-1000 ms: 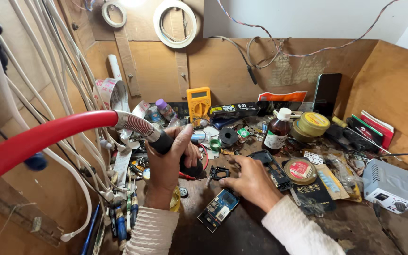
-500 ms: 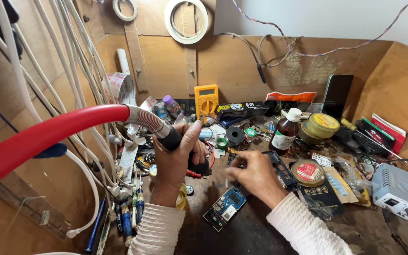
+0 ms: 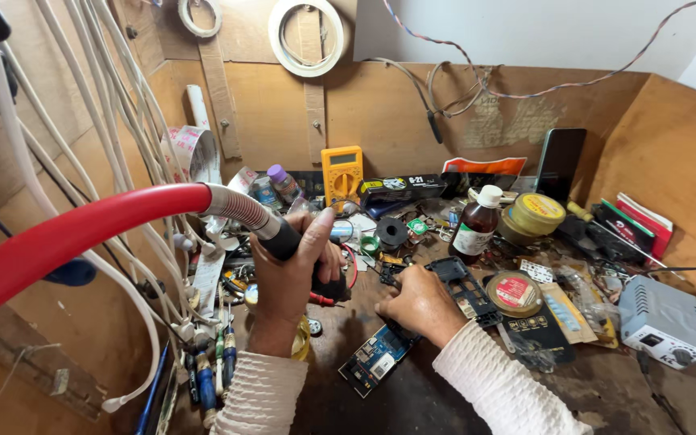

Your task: The person repairs a mobile phone circuit board by hand using a small tool and a hot air rework station. They apply a substance from a small yellow jar to the board, manipulate components with a thin tool, and heat the board with a hot air gun.

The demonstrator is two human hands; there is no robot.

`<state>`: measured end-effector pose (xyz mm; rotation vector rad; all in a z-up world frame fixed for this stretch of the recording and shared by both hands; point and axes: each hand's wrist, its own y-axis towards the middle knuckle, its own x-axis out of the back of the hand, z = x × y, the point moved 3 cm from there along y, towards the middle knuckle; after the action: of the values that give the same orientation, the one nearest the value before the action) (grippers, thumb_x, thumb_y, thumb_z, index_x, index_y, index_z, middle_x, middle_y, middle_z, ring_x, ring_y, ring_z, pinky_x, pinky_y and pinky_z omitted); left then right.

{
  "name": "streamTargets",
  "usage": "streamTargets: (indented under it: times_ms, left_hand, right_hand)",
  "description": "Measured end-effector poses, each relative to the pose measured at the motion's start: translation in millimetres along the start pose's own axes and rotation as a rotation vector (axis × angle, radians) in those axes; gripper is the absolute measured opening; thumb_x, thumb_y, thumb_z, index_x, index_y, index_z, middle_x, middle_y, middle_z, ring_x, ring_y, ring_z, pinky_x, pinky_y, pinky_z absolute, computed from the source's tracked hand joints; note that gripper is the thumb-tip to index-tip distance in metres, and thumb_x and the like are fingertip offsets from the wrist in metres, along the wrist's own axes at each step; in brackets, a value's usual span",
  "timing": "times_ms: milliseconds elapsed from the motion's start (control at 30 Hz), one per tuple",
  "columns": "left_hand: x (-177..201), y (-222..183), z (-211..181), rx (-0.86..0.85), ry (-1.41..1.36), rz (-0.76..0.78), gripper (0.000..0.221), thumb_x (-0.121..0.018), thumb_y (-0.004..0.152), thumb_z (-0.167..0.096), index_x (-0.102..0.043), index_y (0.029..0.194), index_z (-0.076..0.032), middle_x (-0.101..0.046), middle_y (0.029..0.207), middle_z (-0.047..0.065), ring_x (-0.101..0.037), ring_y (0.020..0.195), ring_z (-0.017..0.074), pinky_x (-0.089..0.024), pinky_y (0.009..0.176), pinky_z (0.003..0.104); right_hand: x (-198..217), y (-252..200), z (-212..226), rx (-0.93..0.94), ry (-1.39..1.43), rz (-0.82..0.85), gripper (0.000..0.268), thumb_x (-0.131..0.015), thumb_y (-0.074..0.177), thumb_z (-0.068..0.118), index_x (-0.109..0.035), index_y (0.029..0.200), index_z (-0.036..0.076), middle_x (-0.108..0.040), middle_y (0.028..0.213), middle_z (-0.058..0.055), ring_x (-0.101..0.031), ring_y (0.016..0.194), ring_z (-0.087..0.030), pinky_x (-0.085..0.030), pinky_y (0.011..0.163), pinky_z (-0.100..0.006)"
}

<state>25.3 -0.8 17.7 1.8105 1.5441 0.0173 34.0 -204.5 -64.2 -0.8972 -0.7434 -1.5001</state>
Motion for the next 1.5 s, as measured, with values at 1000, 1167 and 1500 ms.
streamTargets:
  times_ms: [1000,1167,1500]
  left_hand:
    - [-8.0,-5.2,-1.2,-0.002,-0.021,0.053,0.043,-0.066,0.099,-0.007,-0.047,0.061,-0.007,-0.049,0.05,0.002,-0.052,0.043,0.0141,-0.051,0.052,0.034]
    - [-9.8,-7.1,0.4,0.0,-0.016,0.048,0.042,-0.066,0.099,-0.009,-0.047,0.062,-0.009,-0.05,0.05,0.001,-0.05,0.042,0.0134,-0.051,0.052,0.034]
    - [-16.0,-11.9,2.6,0.008,-0.002,0.063,0.04,-0.066,0.099,-0.01,-0.048,0.063,-0.008,-0.051,0.053,0.001,-0.05,0.043,0.0128,-0.051,0.054,0.033]
  right_hand:
    - [49.1,-8.1,-33.0,0.024,0.196,-0.407,0.028,-0.081,0.081,0.03,-0.08,0.09,0.004,-0.075,0.073,-0.015,-0.071,0.064,-0.023,-0.053,0.064,-0.038]
    - [38.1,-68.1,-33.7,-0.028,0.208,-0.291,0.026,-0.078,0.083,0.033,-0.082,0.082,0.007,-0.067,0.055,-0.009,-0.056,0.049,-0.019,-0.041,0.052,-0.038]
    - [9.5,-121.6,-53.6,-0.077,0.326,-0.409,0.032,-0.083,0.077,0.032,-0.075,0.078,0.002,-0.064,0.051,-0.008,-0.054,0.046,-0.015,-0.044,0.047,-0.034]
